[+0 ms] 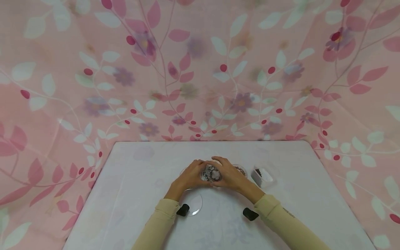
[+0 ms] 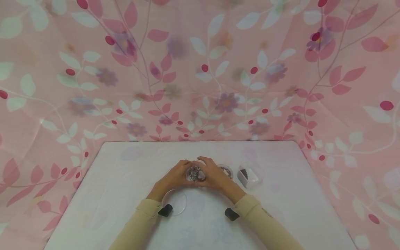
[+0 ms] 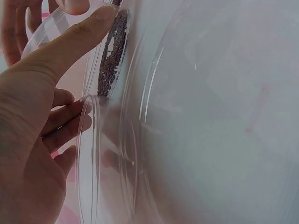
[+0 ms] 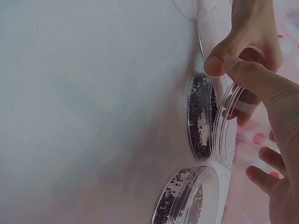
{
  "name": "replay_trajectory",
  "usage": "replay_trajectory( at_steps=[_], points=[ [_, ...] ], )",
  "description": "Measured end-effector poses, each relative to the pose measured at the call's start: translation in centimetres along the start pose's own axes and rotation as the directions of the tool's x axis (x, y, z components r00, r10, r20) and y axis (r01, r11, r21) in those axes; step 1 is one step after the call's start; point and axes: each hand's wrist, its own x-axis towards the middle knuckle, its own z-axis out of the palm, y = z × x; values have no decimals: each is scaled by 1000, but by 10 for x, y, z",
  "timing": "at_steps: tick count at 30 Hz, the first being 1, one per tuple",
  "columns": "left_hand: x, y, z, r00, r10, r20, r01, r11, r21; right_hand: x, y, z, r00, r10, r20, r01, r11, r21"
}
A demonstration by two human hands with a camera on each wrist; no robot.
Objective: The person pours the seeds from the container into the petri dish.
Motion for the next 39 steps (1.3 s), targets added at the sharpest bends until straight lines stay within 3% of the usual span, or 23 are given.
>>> replay_trajectory(
  at_steps=[17,24,39],
  points=[
    [-9,-12,-3,997,-71,20,72,997,-30,8,1,10,999,5,52,1,995,-103],
    [-12,-14,-4,995,-86,41,87,995,-43,11,1,14,992,34,121,-18,991,-129],
    [-16,-15,-5,993,-106,50,109,993,-44,11,3,20,983,66,169,-56,996,-65]
  ],
)
